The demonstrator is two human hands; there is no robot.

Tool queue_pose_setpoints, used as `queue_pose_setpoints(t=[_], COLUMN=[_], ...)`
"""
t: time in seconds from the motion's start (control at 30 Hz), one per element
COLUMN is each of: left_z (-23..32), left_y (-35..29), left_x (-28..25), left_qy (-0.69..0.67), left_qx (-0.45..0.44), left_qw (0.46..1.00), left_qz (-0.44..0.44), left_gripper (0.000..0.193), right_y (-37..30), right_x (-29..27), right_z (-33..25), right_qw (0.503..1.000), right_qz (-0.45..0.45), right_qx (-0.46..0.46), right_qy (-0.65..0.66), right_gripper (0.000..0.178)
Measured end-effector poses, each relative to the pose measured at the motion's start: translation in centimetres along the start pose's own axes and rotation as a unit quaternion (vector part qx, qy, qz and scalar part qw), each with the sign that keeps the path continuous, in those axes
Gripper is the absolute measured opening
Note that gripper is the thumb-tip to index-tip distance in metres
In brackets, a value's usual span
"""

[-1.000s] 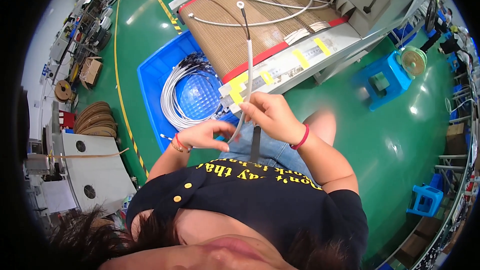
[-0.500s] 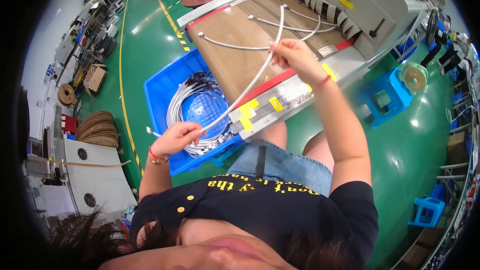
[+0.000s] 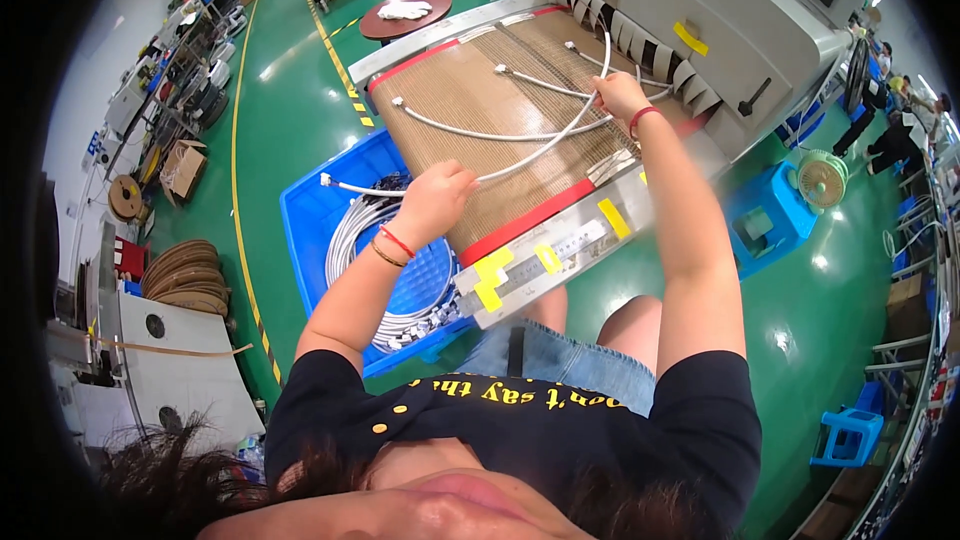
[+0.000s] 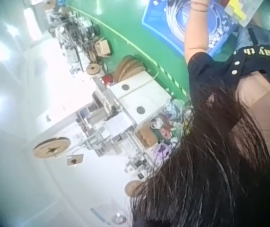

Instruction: Assembling and organizing electrical cables by attaching connectors and grouping them at a workstation.

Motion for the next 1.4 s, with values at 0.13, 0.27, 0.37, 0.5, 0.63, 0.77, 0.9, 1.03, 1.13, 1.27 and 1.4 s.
queue_pose_setpoints(t=[0.13,0.27,0.37,0.5,0.63,0.77,0.9,1.03,1.13,1.27,1.4], left_z=[0.5,0.3,-0.1,0.0,0.2,-0.1,-0.4,-0.3,-0.3,-0.3,-0.2], left_y=[0.4,0.2,0.1,0.0,-0.1,-0.2,-0.2,0.0,0.0,-0.1,-0.1], left_x=[1.1,1.9,2.0,2.3,2.2,2.4,2.5,2.3,2.3,2.5,2.4], left_qy=[-0.004,0.004,0.01,0.012,0.024,0.039,0.053,0.064,0.058,0.043,0.044], left_qx=[-0.011,-0.006,-0.008,-0.013,-0.006,0.001,0.01,0.026,0.031,0.024,0.014], left_qw=[1.0,1.0,0.999,0.999,0.999,0.999,0.998,0.997,0.997,0.998,0.998], left_qz=[0.028,0.028,0.034,0.035,0.046,0.037,0.029,0.024,0.034,0.037,0.035], left_gripper=[0.009,0.008,0.008,0.008,0.009,0.009,0.01,0.01,0.011,0.011,0.009], right_y=[2.3,3.6,3.5,2.5,2.9,2.7,2.1,2.0,1.5,1.0,-0.1], right_x=[-0.4,0.9,2.1,3.4,4.0,4.2,4.4,4.3,4.2,4.4,4.3], right_z=[1.2,1.1,0.2,-0.9,-0.6,-0.6,-0.5,-0.3,-0.4,-0.4,-1.2], right_qw=[0.994,0.977,0.939,0.93,0.921,0.915,0.904,0.907,0.907,0.9,0.905], right_qz=[0.025,0.024,0.034,0.039,0.053,0.076,0.085,0.101,0.113,0.109,0.106], right_qx=[-0.022,-0.039,-0.066,-0.056,-0.069,-0.068,-0.067,-0.082,-0.079,-0.075,-0.078], right_qy=[-0.104,-0.207,-0.334,-0.36,-0.379,-0.389,-0.413,-0.4,-0.398,-0.415,-0.404], right_gripper=[0.03,0.033,0.029,0.03,0.03,0.027,0.026,0.027,0.028,0.03,0.035])
Point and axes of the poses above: each hand's wrist, its own y-axis towards the middle knuckle, its own x-axis out of the palm, z = x × y, the point moved 5 cm from there along y, towards the middle knuckle, and after that the axes turned 11 degrees about y, right-handed, at the moved point
